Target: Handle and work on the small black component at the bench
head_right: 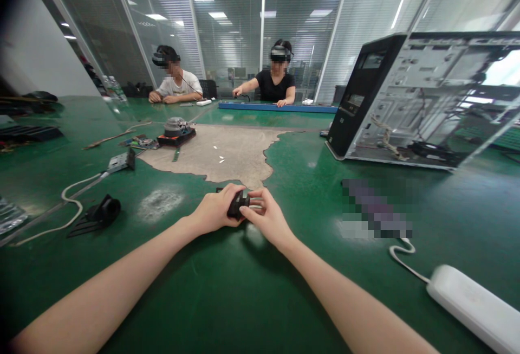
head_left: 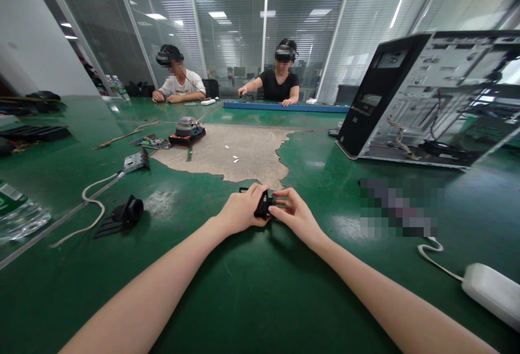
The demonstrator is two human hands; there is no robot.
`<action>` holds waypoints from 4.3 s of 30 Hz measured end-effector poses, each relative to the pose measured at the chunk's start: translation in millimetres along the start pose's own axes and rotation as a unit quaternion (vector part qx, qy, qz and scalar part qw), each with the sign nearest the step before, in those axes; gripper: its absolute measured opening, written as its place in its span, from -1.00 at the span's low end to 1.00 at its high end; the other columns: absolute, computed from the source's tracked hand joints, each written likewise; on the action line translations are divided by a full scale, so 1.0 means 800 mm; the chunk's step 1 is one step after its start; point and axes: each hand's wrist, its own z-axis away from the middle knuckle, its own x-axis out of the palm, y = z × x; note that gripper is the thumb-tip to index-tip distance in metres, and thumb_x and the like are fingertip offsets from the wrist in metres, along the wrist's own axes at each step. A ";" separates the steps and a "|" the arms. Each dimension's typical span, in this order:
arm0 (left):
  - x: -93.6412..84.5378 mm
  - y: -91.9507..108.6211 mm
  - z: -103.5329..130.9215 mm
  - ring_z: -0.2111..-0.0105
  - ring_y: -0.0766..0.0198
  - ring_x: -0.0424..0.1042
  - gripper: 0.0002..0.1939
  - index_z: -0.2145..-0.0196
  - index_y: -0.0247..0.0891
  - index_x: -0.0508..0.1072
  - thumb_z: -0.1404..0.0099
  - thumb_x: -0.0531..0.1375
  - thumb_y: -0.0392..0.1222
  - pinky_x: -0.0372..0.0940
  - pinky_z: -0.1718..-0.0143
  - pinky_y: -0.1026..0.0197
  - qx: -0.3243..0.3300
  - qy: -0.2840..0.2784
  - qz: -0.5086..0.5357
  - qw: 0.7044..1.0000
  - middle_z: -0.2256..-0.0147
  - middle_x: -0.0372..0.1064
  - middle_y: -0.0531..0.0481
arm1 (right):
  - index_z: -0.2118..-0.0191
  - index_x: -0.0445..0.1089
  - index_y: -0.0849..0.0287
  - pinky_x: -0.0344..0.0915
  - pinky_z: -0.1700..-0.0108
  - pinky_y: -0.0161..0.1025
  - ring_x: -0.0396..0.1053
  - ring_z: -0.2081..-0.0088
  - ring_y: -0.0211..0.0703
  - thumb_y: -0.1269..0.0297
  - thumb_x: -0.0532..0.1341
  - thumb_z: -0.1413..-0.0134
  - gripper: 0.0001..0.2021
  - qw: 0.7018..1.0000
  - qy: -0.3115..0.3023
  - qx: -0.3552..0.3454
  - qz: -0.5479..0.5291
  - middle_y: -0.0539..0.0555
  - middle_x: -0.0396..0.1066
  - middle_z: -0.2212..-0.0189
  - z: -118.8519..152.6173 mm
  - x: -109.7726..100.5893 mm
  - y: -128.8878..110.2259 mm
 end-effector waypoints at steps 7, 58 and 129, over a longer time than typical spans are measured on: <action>0.000 0.003 0.003 0.24 0.11 0.36 -0.34 -0.02 -0.22 -0.02 0.01 0.19 -0.15 0.27 0.34 0.18 0.002 0.003 -0.018 1.000 0.05 0.14 -0.09 | 0.28 0.27 0.17 0.34 0.23 -0.19 0.38 0.34 -0.20 0.29 0.24 0.17 -0.75 0.999 -0.020 0.020 0.027 0.02 0.39 0.38 -0.006 0.003 0.000; -0.005 0.005 0.001 0.23 0.12 0.36 -0.33 -0.03 -0.20 -0.03 0.00 0.17 -0.11 0.27 0.32 0.17 -0.013 -0.017 -0.014 1.000 0.04 0.13 -0.09 | 0.22 0.18 0.10 0.35 0.21 -0.23 0.30 0.17 -0.19 0.30 0.17 0.06 -0.77 0.997 -0.030 -0.045 0.057 0.03 0.25 0.23 0.003 0.005 -0.001; -0.001 0.001 0.001 0.25 0.10 0.37 -0.34 -0.01 -0.21 -0.01 0.01 0.18 -0.10 0.28 0.36 0.17 0.004 0.010 -0.005 1.000 0.06 0.16 -0.06 | 0.21 0.17 0.11 0.34 0.21 -0.22 0.30 0.16 -0.18 0.32 0.16 0.05 -0.77 0.994 -0.027 -0.059 0.088 0.05 0.25 0.22 0.003 0.005 -0.002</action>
